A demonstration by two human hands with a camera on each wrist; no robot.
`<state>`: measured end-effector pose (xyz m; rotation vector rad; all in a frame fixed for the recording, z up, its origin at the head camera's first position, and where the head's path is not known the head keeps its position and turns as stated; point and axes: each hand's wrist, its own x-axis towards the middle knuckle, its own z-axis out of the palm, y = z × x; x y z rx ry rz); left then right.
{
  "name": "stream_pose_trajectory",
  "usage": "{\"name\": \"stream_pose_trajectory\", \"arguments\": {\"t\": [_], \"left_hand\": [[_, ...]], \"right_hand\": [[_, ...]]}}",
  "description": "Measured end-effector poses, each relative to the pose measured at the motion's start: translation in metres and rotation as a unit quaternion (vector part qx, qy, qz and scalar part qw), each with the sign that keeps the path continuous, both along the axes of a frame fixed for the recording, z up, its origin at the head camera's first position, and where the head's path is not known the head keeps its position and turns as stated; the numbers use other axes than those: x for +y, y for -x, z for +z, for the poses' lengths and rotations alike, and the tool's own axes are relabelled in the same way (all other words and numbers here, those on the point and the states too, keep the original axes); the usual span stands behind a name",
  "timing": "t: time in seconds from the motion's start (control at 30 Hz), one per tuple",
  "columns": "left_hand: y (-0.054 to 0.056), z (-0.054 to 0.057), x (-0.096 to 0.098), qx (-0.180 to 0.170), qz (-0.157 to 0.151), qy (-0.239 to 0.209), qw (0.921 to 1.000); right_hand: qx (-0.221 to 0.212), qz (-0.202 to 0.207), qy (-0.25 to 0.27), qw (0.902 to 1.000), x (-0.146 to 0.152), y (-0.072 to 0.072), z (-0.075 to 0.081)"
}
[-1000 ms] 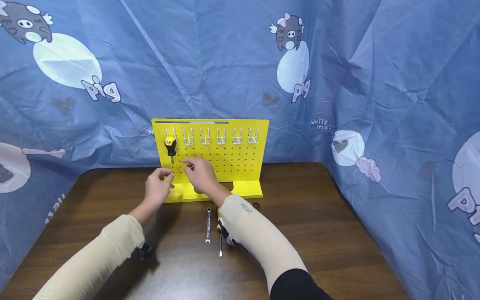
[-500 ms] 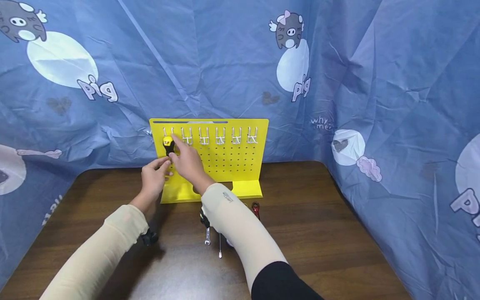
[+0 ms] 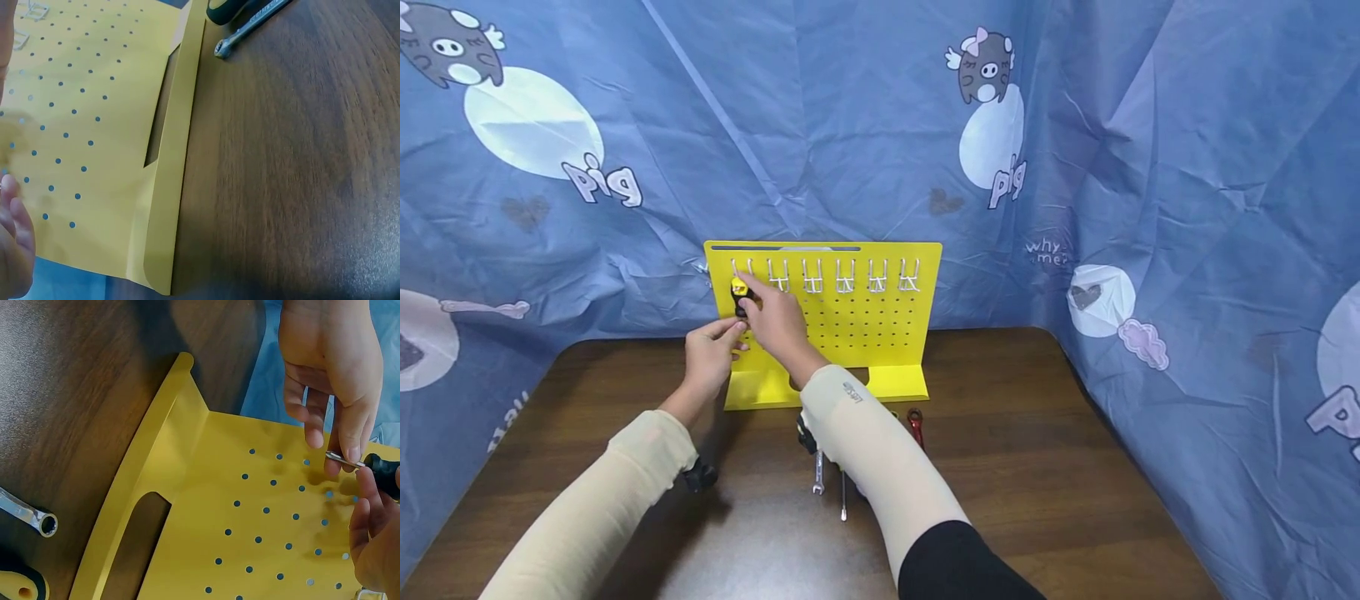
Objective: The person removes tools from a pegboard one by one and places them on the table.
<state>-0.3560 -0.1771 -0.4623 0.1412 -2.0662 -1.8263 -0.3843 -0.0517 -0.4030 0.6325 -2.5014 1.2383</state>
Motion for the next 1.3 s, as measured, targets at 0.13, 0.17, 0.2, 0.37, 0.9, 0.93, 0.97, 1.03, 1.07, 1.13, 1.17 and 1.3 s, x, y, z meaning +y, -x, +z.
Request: {"name": "stream_pose_trajectory", "arguments": {"t": [0.13, 0.17, 0.2, 0.37, 0.9, 0.93, 0.97, 1.03, 1.07, 1.13, 1.17, 1.3], "left_hand": [[-0.002, 0.001, 0.001, -0.001, -0.002, 0.004, 1.0], [-0.003, 0.002, 0.0, 0.0, -0.002, 0.005, 1.0], [-0.003, 0.002, 0.0, 0.001, -0.003, 0.005, 1.0], [-0.004, 0.003, -0.001, 0.018, -0.003, 0.011, 0.9998], [-0.014, 0.005, 0.002, 0.018, -0.012, 0.029, 0.9994], [-0.015, 0.005, 0.002, 0.018, -0.013, 0.031, 0.9993], [-0.016, 0.004, 0.002, 0.017, -0.014, 0.031, 0.9993], [-0.018, 0.004, 0.001, 0.018, -0.015, 0.033, 0.9992], [-0.02, 0.004, 0.001, 0.02, -0.016, 0.034, 0.9991], [-0.022, 0.005, 0.001, 0.026, -0.015, 0.034, 0.999], [-0.024, 0.006, 0.001, 0.027, -0.016, 0.034, 0.999], [-0.029, 0.009, 0.002, 0.021, -0.023, 0.035, 0.9989]], "right_hand": [[0.0, 0.005, 0.007, 1.0, 0.001, -0.002, 0.0], [-0.001, 0.005, 0.008, 1.0, 0.001, -0.003, 0.001], [-0.001, 0.005, 0.008, 1.0, 0.002, -0.003, 0.001], [-0.004, 0.01, 0.012, 0.9999, 0.003, -0.004, 0.003], [-0.039, 0.04, 0.023, 0.9982, 0.007, -0.006, 0.009], [-0.043, 0.042, 0.025, 0.9979, 0.007, -0.006, 0.009], [-0.047, 0.045, 0.028, 0.9975, 0.008, -0.007, 0.009], [-0.055, 0.052, 0.035, 0.9965, 0.009, -0.008, 0.009], [-0.058, 0.056, 0.04, 0.996, 0.009, -0.009, 0.01], [-0.063, 0.063, 0.047, 0.9949, 0.01, -0.01, 0.01], [-0.065, 0.066, 0.05, 0.9944, 0.011, -0.01, 0.01], [-0.069, 0.074, 0.06, 0.9931, 0.013, -0.013, 0.011]]}}
